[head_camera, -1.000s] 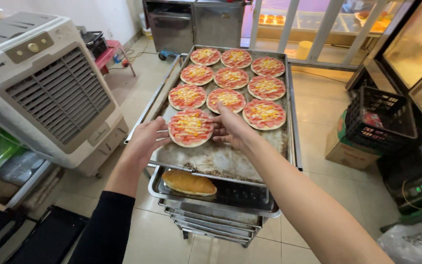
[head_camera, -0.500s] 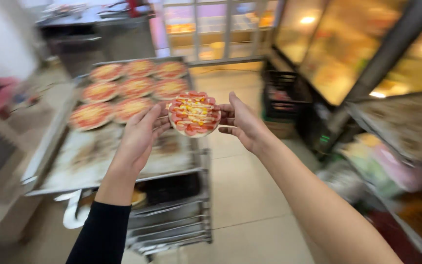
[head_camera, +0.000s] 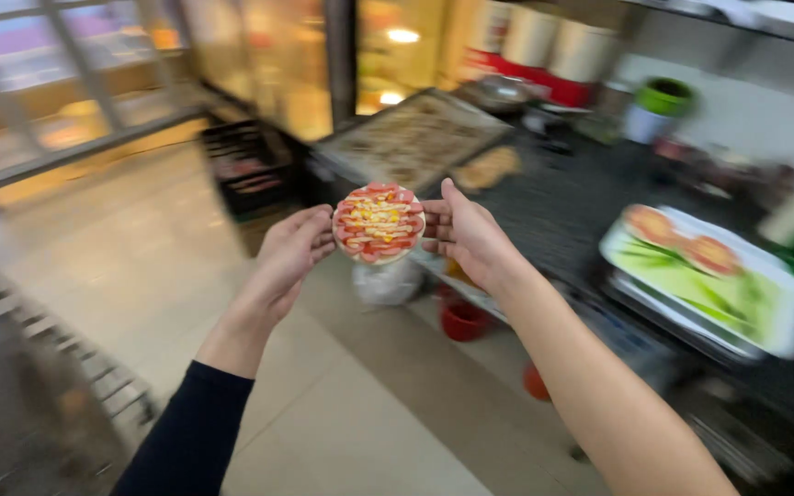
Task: Organizing trays of small pizzas, buns, and croissants and placing them into a bakery display case.
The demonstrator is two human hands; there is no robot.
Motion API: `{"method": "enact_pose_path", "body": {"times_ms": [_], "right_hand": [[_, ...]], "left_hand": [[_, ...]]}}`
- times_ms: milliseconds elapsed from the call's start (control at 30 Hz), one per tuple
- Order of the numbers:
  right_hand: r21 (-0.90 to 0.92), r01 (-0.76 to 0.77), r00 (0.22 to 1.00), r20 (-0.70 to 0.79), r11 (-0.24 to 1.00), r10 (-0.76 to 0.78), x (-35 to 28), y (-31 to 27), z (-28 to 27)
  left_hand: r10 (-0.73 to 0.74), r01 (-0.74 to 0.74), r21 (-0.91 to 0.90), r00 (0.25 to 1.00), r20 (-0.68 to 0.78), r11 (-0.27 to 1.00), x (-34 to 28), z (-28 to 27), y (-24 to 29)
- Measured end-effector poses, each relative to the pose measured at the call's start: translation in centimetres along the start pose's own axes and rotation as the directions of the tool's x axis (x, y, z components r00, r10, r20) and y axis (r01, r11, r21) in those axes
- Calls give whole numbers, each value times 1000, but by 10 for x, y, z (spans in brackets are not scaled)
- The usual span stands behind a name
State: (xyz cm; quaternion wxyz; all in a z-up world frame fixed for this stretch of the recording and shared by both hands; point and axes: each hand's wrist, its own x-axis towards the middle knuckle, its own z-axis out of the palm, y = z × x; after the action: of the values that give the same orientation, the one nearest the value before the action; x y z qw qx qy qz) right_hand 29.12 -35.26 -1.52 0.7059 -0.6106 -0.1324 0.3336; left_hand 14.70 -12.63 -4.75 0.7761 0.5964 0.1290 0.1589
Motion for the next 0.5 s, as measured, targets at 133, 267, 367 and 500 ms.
{"method": "enact_pose_path", "body": {"times_ms": [133, 267, 367, 500], "right_hand": [[46, 37, 988, -153, 998, -30, -30, -6, -146], [32, 16, 935, -354, 999, -3, -59, -4, -261], [86, 40, 866, -501, 995, 8, -71, 15, -342], [97, 46, 770, -637, 994, 26, -89, 31, -444]], "left_hand": [[-68, 68, 7, 979, 191, 998, 41, 137, -56], [-127, 130, 16, 926, 356, 991, 87, 251, -118], [-163, 149, 66, 876, 453, 987, 111, 324, -162], [-195, 197, 58, 799, 570, 979, 144, 417, -223]]}}
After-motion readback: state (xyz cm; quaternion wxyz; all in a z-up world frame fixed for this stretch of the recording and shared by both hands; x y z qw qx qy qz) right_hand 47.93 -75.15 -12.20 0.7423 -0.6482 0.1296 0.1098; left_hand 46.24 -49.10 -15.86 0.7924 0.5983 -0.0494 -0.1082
